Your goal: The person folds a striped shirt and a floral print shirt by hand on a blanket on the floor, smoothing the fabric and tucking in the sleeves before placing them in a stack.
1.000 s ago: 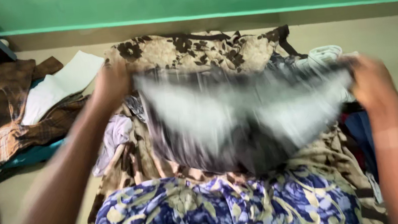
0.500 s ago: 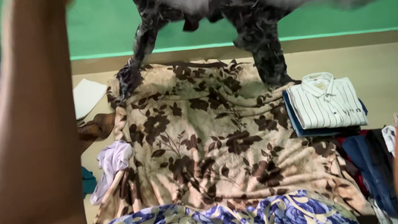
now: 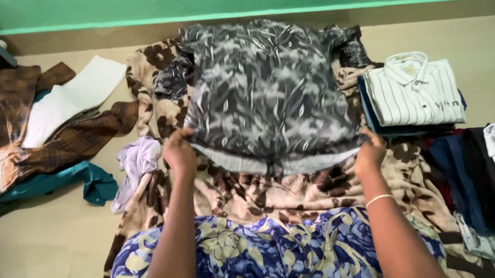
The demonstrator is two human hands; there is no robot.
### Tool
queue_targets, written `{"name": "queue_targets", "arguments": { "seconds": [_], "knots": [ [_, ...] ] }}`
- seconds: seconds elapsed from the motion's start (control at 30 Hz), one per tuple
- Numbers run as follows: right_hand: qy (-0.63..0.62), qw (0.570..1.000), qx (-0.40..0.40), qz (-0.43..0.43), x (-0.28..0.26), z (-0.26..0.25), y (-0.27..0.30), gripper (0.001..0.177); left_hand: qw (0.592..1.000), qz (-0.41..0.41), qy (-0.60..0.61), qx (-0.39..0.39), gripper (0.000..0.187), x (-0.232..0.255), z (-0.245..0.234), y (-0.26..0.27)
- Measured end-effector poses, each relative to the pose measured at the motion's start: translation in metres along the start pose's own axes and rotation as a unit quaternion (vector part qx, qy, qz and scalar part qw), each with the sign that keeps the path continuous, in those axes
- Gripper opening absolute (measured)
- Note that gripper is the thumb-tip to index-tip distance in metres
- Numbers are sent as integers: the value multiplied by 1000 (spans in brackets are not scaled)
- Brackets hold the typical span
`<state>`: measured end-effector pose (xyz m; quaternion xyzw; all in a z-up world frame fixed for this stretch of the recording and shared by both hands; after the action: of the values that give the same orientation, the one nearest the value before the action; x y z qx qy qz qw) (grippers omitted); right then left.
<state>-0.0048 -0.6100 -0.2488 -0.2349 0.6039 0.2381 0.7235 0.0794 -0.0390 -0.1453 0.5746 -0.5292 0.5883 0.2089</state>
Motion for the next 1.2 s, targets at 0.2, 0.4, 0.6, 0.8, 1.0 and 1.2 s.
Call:
{"name": "queue_targets", "arguments": {
  "seconds": [0.2,0.4,0.6,0.8,1.0,1.2],
  "knots": [
    [141,979,-6,144,67,-31,31,51,979,-153,-121,-58,34,-139,23,56],
    [331,938,-40,99,76,-37,31,47,964,-193,-166,-72,27,-165,22,62],
    [690,680,-193,-157,22,26,67,65,864,103,-437,-227,15,-65,66,101],
    [587,588,-553,-58,56,89,188,28,738,-15,-379,-558,22,-26,120,199],
    [546,533,-622,-178,86,105,238,19,765,290,-373,-438,33,-8,129,199],
    [491,549,-646,-198,81,123,233,33,734,174,-413,-510,34,-42,158,176]
  ]
}}
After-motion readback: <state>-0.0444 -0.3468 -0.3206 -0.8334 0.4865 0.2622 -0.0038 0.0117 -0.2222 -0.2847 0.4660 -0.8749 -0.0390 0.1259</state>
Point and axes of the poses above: each hand's wrist, its own y-axis away from the middle knuckle, its own z-axis out of the palm, x = y × z, the point moved 6 cm from there along -y, towards the middle knuckle, and after that the axes turned 2 degrees about -z, right-handed, at the moved point
